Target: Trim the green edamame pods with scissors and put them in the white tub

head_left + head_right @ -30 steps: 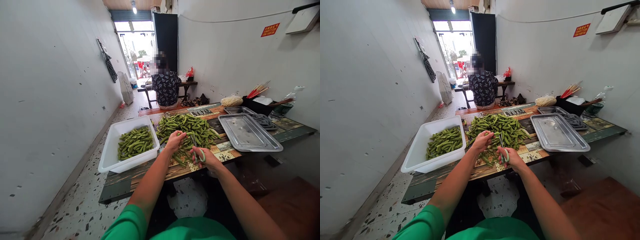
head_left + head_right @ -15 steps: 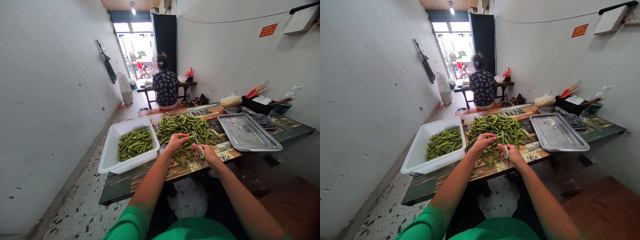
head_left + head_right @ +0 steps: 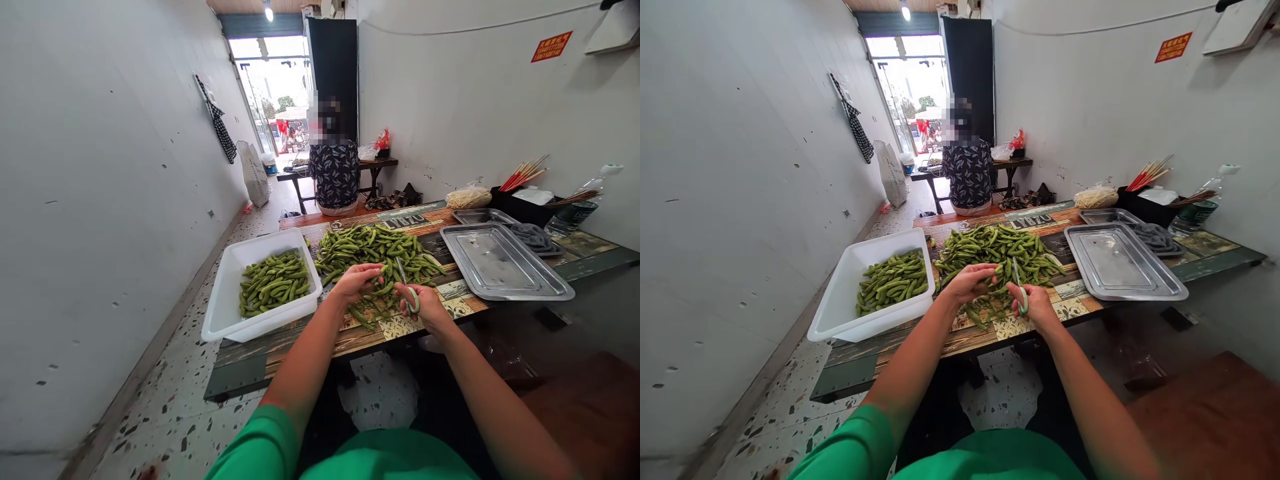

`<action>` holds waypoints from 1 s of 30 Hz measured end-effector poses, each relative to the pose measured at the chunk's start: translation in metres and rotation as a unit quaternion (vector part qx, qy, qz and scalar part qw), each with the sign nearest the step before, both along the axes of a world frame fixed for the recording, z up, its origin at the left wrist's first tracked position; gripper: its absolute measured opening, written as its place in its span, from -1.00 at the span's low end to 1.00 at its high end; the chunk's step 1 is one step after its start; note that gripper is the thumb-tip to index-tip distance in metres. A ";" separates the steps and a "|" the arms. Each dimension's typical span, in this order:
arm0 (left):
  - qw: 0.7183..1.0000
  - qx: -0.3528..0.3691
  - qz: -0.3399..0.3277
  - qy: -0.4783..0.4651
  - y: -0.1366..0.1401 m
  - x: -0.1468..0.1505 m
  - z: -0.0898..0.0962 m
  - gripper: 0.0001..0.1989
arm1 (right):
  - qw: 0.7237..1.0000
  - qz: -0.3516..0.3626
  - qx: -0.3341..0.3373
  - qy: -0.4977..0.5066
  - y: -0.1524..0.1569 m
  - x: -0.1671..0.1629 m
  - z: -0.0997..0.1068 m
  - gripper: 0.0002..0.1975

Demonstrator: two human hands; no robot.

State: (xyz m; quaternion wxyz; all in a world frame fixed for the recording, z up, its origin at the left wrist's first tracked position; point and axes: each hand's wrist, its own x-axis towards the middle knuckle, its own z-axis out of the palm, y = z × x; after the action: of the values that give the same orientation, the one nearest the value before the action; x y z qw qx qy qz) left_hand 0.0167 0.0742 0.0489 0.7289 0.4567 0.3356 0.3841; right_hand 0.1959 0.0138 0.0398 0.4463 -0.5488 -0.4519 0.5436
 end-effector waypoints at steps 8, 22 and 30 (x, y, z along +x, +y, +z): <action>0.999 0.029 0.027 0.031 -0.001 -0.003 0.010 -0.72 | 0.997 -0.009 -0.037 0.062 -0.007 0.015 -0.004 -0.54; 0.766 0.345 0.078 0.537 -0.011 0.020 -0.016 -0.82 | 0.998 0.034 -0.048 0.010 -0.011 0.011 -0.012 -0.56; 0.903 0.254 0.080 0.338 -0.001 0.006 -0.012 -0.69 | 0.997 0.058 -0.055 -0.013 -0.009 0.006 -0.007 -0.59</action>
State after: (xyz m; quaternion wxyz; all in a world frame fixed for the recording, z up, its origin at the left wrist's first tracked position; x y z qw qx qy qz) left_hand 0.0227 0.0735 0.0367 0.3976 0.7001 0.4889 0.3358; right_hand 0.2020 0.0043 0.0327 0.3773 -0.5524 -0.4584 0.5852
